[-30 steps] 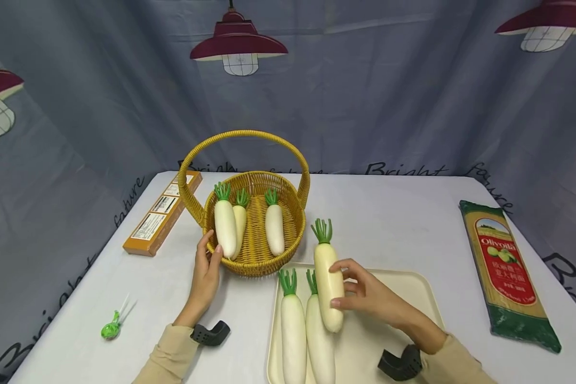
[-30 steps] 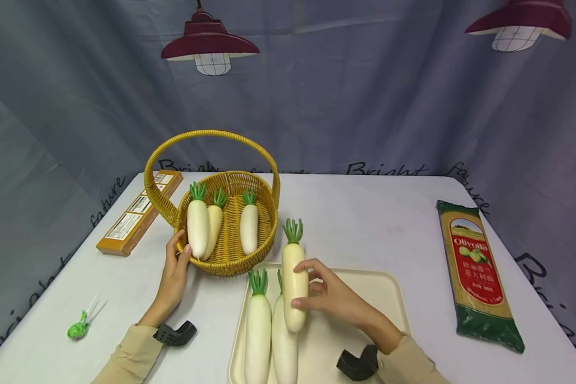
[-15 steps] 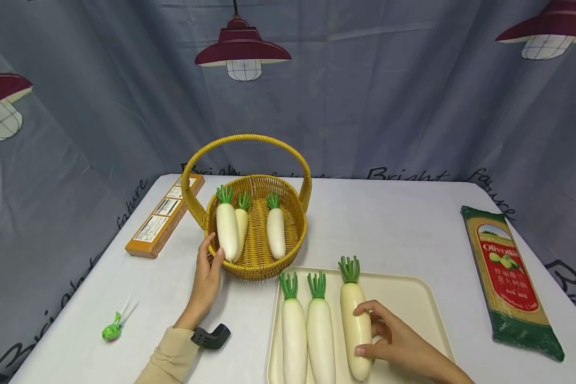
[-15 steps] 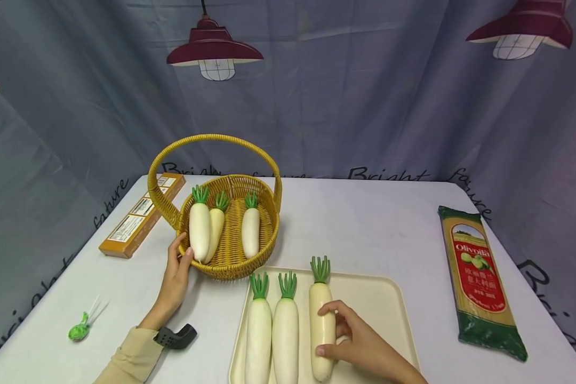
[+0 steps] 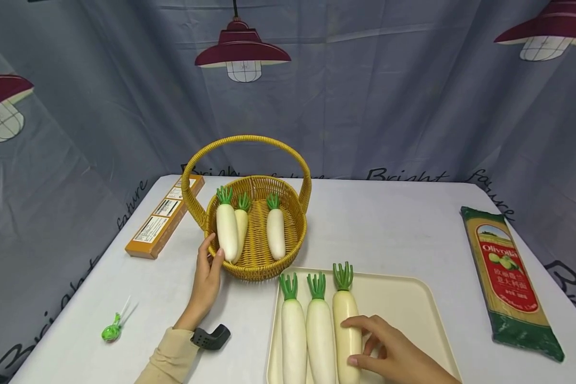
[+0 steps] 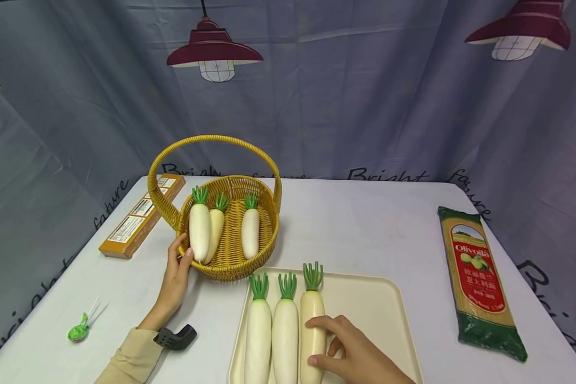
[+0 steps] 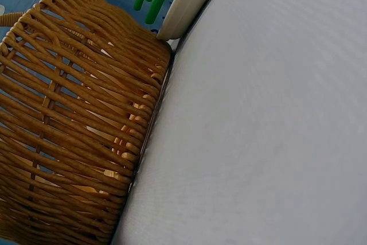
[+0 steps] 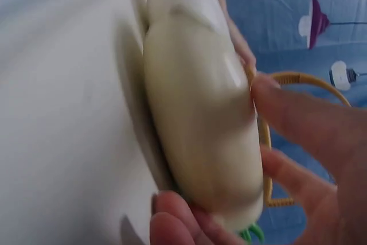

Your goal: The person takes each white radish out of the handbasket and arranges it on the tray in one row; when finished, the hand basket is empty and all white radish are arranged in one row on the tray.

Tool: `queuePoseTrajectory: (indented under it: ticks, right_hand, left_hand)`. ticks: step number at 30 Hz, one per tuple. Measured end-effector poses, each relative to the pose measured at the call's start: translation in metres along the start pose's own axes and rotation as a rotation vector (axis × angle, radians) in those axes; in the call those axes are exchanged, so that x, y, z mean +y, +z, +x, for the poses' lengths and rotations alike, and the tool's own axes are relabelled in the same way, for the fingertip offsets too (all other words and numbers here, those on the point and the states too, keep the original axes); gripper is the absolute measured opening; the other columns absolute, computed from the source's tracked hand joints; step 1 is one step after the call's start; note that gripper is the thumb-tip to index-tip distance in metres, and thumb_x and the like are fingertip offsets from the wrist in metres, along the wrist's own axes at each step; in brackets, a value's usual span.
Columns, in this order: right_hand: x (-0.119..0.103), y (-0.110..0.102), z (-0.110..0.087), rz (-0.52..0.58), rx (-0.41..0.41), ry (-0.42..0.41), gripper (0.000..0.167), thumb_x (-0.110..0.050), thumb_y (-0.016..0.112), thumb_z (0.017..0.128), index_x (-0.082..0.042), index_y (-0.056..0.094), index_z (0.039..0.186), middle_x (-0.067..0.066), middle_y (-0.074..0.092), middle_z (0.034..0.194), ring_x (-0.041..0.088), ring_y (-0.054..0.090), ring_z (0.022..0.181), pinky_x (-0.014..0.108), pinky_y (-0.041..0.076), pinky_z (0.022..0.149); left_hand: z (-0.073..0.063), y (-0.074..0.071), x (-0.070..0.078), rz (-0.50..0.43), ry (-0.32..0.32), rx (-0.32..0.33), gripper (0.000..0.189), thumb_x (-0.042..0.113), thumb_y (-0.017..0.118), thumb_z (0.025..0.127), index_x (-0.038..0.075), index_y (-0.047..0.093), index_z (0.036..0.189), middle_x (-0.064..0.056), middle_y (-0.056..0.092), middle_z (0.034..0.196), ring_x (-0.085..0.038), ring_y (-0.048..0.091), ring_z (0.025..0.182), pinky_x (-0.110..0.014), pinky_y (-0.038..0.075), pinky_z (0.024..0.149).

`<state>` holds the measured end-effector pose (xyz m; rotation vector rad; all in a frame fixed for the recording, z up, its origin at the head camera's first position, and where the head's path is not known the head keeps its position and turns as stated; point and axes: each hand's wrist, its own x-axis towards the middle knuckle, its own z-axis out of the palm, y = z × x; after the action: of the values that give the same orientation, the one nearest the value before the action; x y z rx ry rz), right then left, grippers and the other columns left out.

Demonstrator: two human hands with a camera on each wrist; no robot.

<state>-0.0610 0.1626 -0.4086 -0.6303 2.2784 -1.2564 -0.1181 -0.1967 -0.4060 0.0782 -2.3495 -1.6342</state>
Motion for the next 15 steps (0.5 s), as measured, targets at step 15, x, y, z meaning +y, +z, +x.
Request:
queuePoseTrajectory:
  ticks: [15]
  right_hand:
    - [-0.0016, -0.0053, -0.0020, -0.037, -0.111, -0.048, 0.042, -0.033, 0.057, 0.087, -0.021, 0.050, 0.126, -0.002, 0.050, 0.090, -0.002, 0.046, 0.075, 0.018, 0.043, 0.059]
  left_hand:
    - [0.0006, 0.0001, -0.0006, 0.004, 0.002, -0.003, 0.047, 0.015, 0.033, 0.098, 0.002, 0.019, 0.141, -0.020, 0.017, 0.147, -0.032, 0.013, 0.138, -0.052, 0.017, 0.110]
